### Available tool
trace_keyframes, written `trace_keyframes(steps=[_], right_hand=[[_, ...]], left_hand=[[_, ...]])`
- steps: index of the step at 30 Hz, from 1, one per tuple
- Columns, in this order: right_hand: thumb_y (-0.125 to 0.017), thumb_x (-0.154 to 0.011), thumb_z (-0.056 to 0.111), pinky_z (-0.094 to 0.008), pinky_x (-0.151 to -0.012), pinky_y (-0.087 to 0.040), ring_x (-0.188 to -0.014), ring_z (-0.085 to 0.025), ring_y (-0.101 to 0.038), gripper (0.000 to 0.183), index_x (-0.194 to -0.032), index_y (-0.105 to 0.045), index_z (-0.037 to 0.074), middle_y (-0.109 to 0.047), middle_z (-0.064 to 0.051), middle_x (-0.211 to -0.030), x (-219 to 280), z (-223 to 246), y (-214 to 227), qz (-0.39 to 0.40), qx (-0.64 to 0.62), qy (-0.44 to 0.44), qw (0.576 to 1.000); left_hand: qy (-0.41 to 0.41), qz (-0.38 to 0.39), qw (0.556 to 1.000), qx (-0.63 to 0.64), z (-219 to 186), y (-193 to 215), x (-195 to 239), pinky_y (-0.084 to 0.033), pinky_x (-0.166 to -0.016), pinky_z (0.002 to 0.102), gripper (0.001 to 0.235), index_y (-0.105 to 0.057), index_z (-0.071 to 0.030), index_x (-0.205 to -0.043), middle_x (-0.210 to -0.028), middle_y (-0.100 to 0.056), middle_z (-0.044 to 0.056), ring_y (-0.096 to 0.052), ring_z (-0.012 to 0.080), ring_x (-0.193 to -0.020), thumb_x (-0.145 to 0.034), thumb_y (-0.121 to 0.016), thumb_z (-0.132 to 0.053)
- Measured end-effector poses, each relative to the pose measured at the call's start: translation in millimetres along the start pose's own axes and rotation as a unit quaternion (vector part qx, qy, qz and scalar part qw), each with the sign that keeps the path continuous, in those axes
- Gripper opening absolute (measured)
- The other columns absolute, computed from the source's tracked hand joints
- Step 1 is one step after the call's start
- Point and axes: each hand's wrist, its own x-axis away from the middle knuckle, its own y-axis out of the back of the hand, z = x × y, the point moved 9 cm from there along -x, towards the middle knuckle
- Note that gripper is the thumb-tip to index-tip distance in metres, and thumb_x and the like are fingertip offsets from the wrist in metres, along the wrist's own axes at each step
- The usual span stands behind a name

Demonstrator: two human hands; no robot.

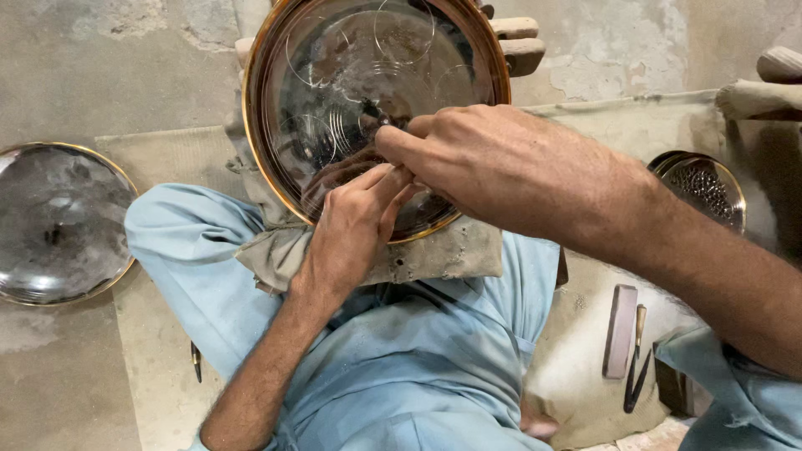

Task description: The person sits on the floor and uses a hammer and chisel to emboss a floral pattern onto a round metal plate. They repeatedly strike the chisel to create indentations, rotating the plate to work on different sections.

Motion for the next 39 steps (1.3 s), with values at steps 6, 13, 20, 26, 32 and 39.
trace_keyframes(steps=[6, 13, 20, 26, 32, 39], right_hand=[[-0.067, -0.088, 0.005, -0.041, -0.055, -0.060, -0.071, -0.028, -0.072, 0.027, -0.112, -0.057, -0.001, -0.067, -0.014, -0.076, 2.3, 2.9, 14.9, -0.024, -0.033, 0.008, 0.999], [-0.068, -0.088, 0.005, -0.040, -0.051, -0.060, -0.070, -0.028, -0.072, 0.027, -0.112, -0.057, -0.001, -0.067, -0.015, -0.076, 1.2, 3.7, 16.5, -0.024, -0.034, 0.010, 0.999], [-0.070, -0.085, 0.000, -0.038, -0.050, -0.061, -0.071, -0.027, -0.073, 0.034, -0.115, -0.055, -0.003, -0.067, -0.016, -0.076, -0.6, 2.8, 9.6, -0.008, -0.014, 0.006, 1.000], [-0.071, -0.083, 0.001, -0.038, -0.052, -0.061, -0.074, -0.028, -0.073, 0.038, -0.117, -0.054, -0.004, -0.068, -0.017, -0.077, -0.2, 4.0, 8.7, -0.013, -0.008, 0.014, 1.000], [-0.072, -0.082, 0.000, -0.038, -0.055, -0.063, -0.079, -0.029, -0.074, 0.042, -0.119, -0.055, -0.004, -0.070, -0.019, -0.081, -0.8, 5.7, 9.4, -0.028, 0.004, 0.027, 0.999], [-0.071, -0.081, -0.001, -0.037, -0.056, -0.064, -0.079, -0.030, -0.075, 0.044, -0.121, -0.054, -0.006, -0.070, -0.021, -0.083, -1.8, 6.0, 9.4, -0.041, 0.006, 0.033, 0.999]], left_hand=[[-0.016, -0.022, 1.000, -0.016, -4.4, 3.6, -0.6, -0.054, -0.069, 0.048, 0.019, -0.062, -0.003, -0.119, -0.095, -0.067, 0.015, -0.069, 0.0349, -0.083, -0.100, -0.065, -0.007], [-0.013, -0.019, 1.000, -0.013, -3.1, 1.4, -0.8, -0.056, -0.065, 0.045, 0.020, -0.062, -0.003, -0.119, -0.093, -0.068, 0.012, -0.070, 0.0293, -0.078, -0.101, -0.066, -0.012], [-0.011, -0.016, 1.000, -0.004, -2.1, 1.2, -0.6, -0.057, -0.065, 0.044, 0.019, -0.062, -0.003, -0.119, -0.093, -0.069, 0.012, -0.070, 0.0283, -0.077, -0.101, -0.066, -0.010], [-0.028, -0.018, 0.999, -0.007, -4.0, 2.7, -0.2, -0.057, -0.066, 0.043, 0.018, -0.062, -0.001, -0.118, -0.093, -0.069, 0.013, -0.071, 0.0285, -0.079, -0.101, -0.065, -0.006], [-0.022, -0.015, 1.000, -0.002, -2.6, 1.7, -1.2, -0.057, -0.064, 0.043, 0.020, -0.062, -0.001, -0.120, -0.090, -0.069, 0.013, -0.071, 0.0276, -0.076, -0.100, -0.066, -0.005], [-0.034, -0.020, 0.999, 0.004, -5.9, 4.9, -1.1, -0.057, -0.064, 0.043, 0.025, -0.061, 0.000, -0.123, -0.094, -0.070, 0.014, -0.071, 0.0287, -0.077, -0.099, -0.065, -0.003]])
